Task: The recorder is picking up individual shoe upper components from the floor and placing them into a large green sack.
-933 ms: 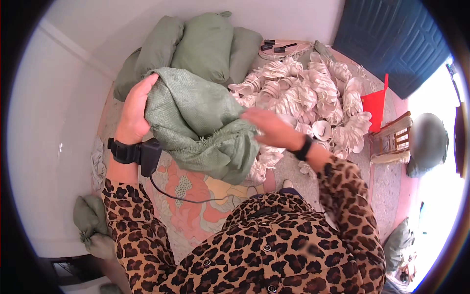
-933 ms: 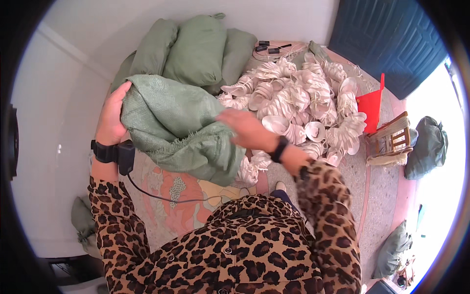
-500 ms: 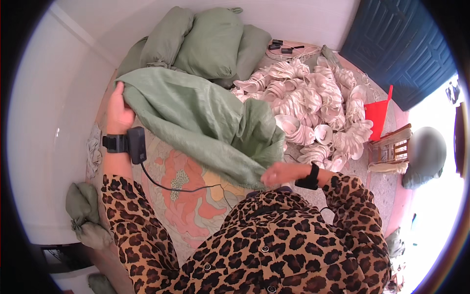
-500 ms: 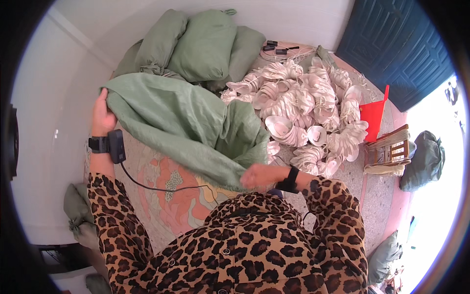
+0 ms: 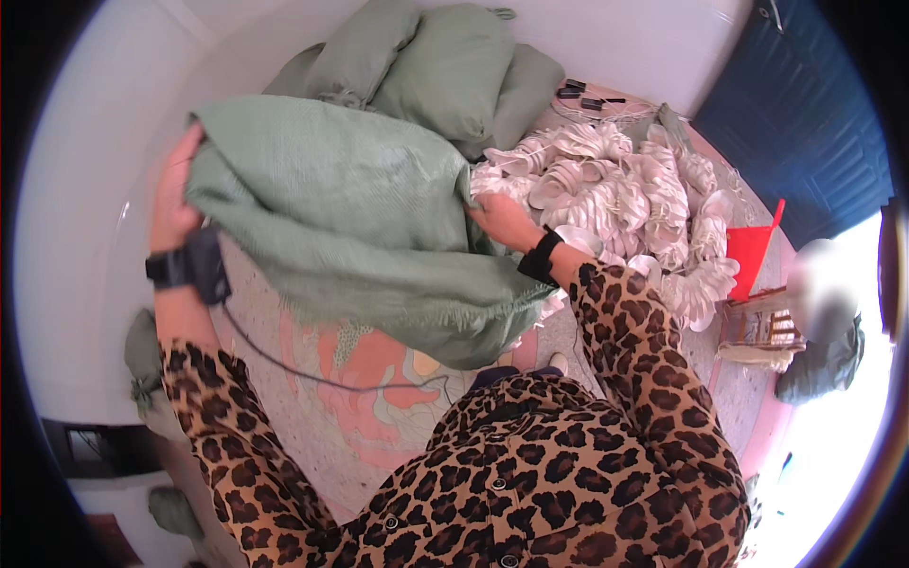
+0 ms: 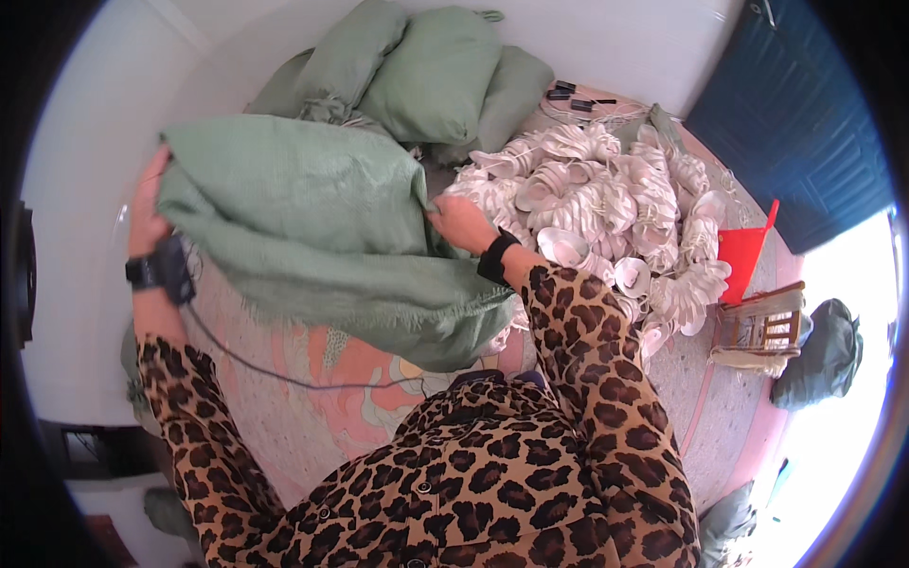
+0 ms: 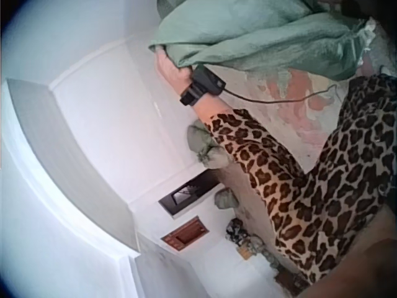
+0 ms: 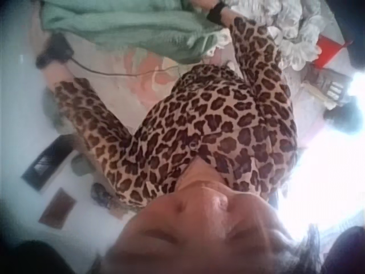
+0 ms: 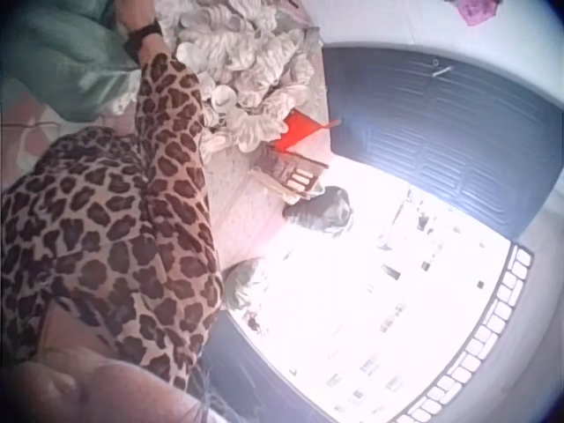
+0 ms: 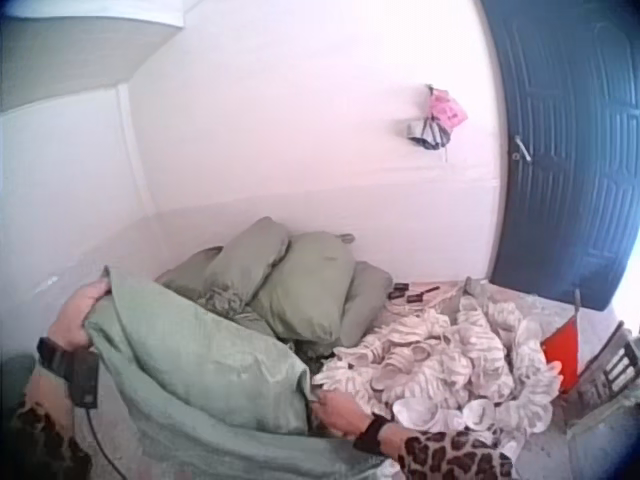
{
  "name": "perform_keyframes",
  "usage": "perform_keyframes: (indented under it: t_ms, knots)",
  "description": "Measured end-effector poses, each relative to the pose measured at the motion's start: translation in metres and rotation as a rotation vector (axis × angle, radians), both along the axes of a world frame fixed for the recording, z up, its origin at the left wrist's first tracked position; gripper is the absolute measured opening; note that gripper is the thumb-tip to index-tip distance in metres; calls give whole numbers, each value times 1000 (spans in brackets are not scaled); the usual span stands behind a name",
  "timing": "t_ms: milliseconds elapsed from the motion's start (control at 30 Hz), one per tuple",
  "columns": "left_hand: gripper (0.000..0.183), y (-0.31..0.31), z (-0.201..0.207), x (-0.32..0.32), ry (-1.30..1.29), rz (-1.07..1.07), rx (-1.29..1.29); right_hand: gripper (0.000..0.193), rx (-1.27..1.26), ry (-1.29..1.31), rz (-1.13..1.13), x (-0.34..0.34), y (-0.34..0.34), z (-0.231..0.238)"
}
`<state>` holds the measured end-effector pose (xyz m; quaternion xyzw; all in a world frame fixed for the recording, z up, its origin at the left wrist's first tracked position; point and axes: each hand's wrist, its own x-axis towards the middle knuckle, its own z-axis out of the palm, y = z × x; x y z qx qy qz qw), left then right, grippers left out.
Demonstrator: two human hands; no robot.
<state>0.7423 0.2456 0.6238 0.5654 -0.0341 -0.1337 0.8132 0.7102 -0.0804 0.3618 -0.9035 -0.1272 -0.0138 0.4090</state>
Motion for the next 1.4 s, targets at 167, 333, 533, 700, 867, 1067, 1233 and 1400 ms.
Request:
perform_keyframes:
  t_ms: [167, 333, 533, 700, 867, 1067, 1233, 1400]
  knots:
    - [30, 86, -95, -16, -775, 842, 1565, 22, 861, 692, -200, 13, 2, 28]
    - [28, -2, -213, -138, -88, 21, 950, 17, 1189, 838, -353, 4, 6, 61]
    - [64, -106, -267, -167, 813, -332, 241, 16, 1561, 831, 0, -7, 13, 91]
    - [37, -116, -341, -135, 553, -26, -499, 22, 1632, 825, 5, -29, -14, 142]
    - [41, 57, -364, -94, -69, 371, -76, 29, 1364, 338, -71, -25, -186, 97]
    - [42, 98, -314, -101, 519, 531, -253, 36, 1278, 376, -475, -84, -228, 89]
    - [35, 42, -325, -70, -95, 455, 1544, 40, 1553, 335, -59, -72, -174, 112]
    - [60, -101, -294, -57, -767, 195, 1199, 42, 1659, 431, 117, -82, -140, 141]
